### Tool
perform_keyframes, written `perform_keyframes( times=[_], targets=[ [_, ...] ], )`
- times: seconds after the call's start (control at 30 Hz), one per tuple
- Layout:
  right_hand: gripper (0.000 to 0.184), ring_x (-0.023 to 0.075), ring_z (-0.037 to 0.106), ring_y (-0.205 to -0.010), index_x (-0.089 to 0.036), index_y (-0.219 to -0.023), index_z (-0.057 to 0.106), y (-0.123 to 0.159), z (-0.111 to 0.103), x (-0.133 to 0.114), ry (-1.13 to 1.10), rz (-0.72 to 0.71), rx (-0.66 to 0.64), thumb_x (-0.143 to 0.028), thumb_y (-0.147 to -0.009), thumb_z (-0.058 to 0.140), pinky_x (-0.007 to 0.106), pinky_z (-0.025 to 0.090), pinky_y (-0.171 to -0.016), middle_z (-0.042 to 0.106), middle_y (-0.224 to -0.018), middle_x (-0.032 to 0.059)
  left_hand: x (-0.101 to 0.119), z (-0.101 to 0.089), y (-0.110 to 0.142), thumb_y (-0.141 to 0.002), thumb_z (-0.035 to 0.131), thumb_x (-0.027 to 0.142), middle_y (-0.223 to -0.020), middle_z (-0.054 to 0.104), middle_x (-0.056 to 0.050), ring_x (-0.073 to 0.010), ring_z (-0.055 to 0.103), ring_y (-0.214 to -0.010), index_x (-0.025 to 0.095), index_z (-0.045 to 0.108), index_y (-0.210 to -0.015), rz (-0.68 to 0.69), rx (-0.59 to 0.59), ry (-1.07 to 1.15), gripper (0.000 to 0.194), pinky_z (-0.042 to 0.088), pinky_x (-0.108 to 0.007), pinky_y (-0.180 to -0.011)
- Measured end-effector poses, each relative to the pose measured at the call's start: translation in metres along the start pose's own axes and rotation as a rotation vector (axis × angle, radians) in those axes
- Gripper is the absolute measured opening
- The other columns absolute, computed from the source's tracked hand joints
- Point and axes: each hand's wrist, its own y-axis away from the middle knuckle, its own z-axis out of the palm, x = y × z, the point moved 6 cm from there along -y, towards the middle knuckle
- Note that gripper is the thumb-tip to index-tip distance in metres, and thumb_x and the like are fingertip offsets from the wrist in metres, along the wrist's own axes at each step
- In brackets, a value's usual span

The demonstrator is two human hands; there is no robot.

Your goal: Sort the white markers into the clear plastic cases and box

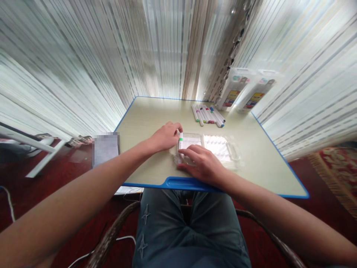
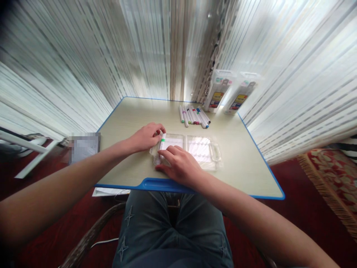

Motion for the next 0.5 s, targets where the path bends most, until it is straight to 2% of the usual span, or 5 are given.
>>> perform_keyframes(
  times=[0.3,0.5],
  targets=[
    [0.036,0.027,0.069,-0.087,-0.011,-0.118,0.067,-0.002,-0.001,0.008,0.013,0.018,-0.001,-0.033,-0.09,0.071,0.039,0.057,-0.077,0.071,-0.097,0.0139,0.005,0.0,0.0,-0.092,0.043,0.017,-0.112,0.068,-0.01,-0.0227,0.066,-0.105,0.018,0.067,-0.115,-0.006,0.045,-0.095,0.034,0.051,-0.034,-0.095],
    [0.029,0.0269,0.068,-0.088,-0.012,-0.114,0.067,0.001,0.002,0.009,0.058,0.008,-0.007,-0.033,-0.093,0.065,0.038,0.057,-0.076,0.071,-0.097,0.0137,0.024,-0.005,0.003,-0.093,0.042,0.019,-0.117,0.064,-0.015,-0.0296,0.068,-0.1,0.018,0.066,-0.116,0.015,0.04,-0.25,0.034,0.054,-0.042,-0.086]
  ],
)
